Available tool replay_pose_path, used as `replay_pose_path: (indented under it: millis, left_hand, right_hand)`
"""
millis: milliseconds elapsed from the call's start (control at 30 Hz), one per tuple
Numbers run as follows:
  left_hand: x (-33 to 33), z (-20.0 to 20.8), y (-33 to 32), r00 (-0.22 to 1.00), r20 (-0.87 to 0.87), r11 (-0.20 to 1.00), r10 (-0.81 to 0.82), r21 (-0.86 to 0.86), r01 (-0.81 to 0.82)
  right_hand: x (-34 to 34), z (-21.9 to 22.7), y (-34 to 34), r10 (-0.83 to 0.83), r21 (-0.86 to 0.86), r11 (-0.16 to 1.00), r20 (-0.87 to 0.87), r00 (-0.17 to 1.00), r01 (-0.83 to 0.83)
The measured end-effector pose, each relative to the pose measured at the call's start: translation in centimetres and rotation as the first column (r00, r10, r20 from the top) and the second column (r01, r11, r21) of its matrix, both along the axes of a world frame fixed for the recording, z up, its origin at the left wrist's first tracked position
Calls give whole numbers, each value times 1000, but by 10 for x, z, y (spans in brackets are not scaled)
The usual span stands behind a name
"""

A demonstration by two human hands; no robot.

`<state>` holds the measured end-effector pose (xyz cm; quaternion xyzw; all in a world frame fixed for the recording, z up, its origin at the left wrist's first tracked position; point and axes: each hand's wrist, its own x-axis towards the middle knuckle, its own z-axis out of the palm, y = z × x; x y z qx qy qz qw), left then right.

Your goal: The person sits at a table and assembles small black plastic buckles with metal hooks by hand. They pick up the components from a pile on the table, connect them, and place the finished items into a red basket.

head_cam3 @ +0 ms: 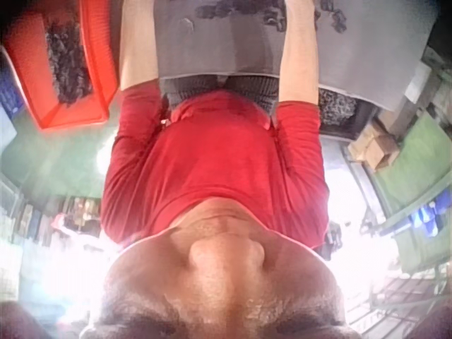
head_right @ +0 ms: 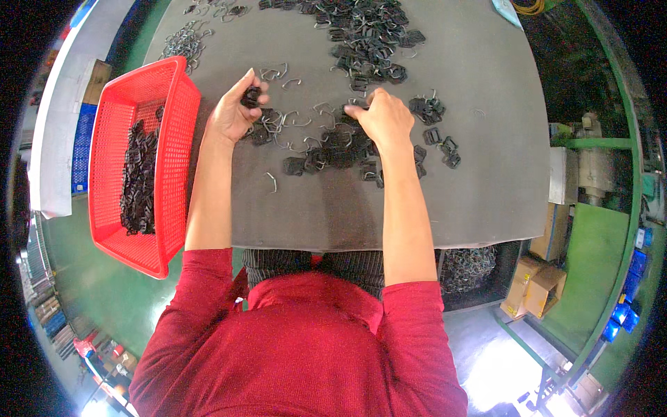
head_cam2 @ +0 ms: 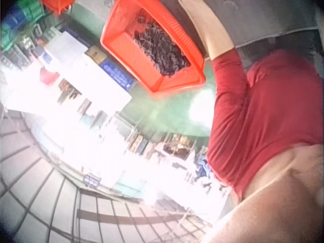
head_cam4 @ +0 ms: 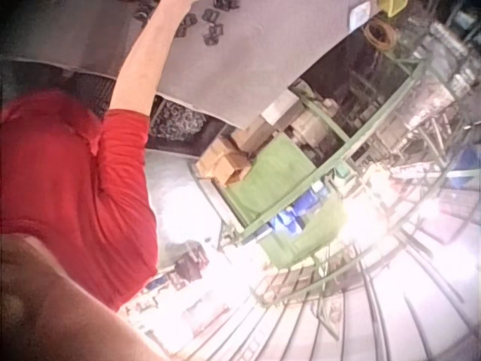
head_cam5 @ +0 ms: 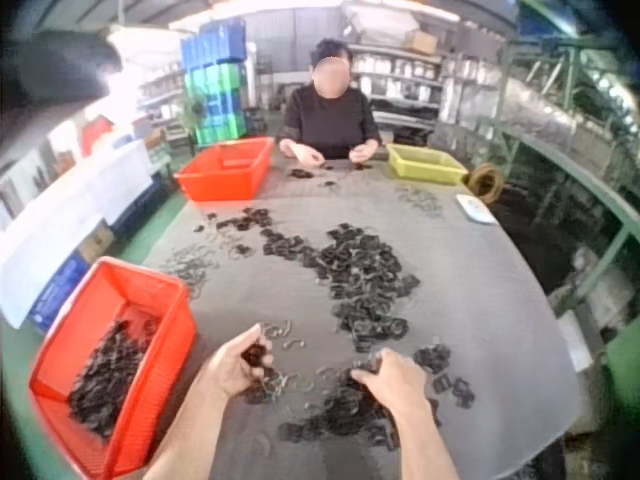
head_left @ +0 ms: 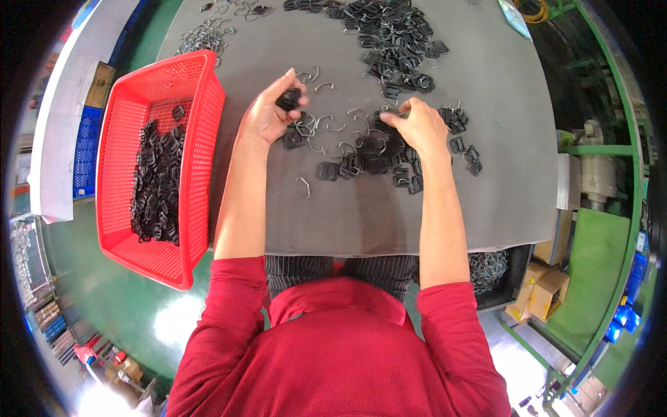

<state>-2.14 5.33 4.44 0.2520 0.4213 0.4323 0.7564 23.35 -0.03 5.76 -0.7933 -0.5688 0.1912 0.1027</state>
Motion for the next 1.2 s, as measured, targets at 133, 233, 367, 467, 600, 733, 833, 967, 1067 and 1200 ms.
replay_pose_path:
  millis: [133, 233, 367, 467, 600, 733, 833, 967, 1067, 1200]
  left_hand:
    - [-20, 2, -5, 699, -709, 976, 92, 205, 80]
    - [-27, -14, -17, 219, -912, 824, 346, 407, 395]
    - [-1, -10, -25, -1, -976, 888, 216, 196, 415]
    - [-4, -1, -24, 290, -946, 903, 144, 246, 353]
    - [-30, 4, -38, 442, -777, 741, 448, 599, 302]
    - [-43, 5, -63, 403, -663, 658, 631, 733, 173]
    - [-66, -13, -79, 913, -174, 915, 369, 237, -325]
    - [-74, -9, -80, 866, 305, 918, 396, -124, -376]
    - [-82, -18, -68, 956, -96, 957, 279, 105, -269]
    - [-75, -32, -45, 443, -810, 899, 384, 438, 20]
  right_hand:
    - [12, -18, -7, 92, -106, 991, 107, 990, -80]
    - [17, -15, -16, 86, -62, 994, -8, 996, -86]
    - [23, -23, -18, 46, 101, 995, -615, 787, 21]
    - [29, -23, -18, -8, 4, 995, -993, 117, 100]
    - [-22, -4, 1, -96, -103, 987, -994, -58, 127]
    - [-84, -32, 67, 204, 86, 972, -775, 598, -220]
    - [-154, -25, 80, 329, 104, 943, -153, 932, -316]
    - [-164, -40, 98, 425, 34, 901, -254, 869, -432]
    - [-132, -28, 78, 115, 13, 973, -893, 435, -230]
    - [-102, -21, 54, -24, -51, 982, -989, 145, -182]
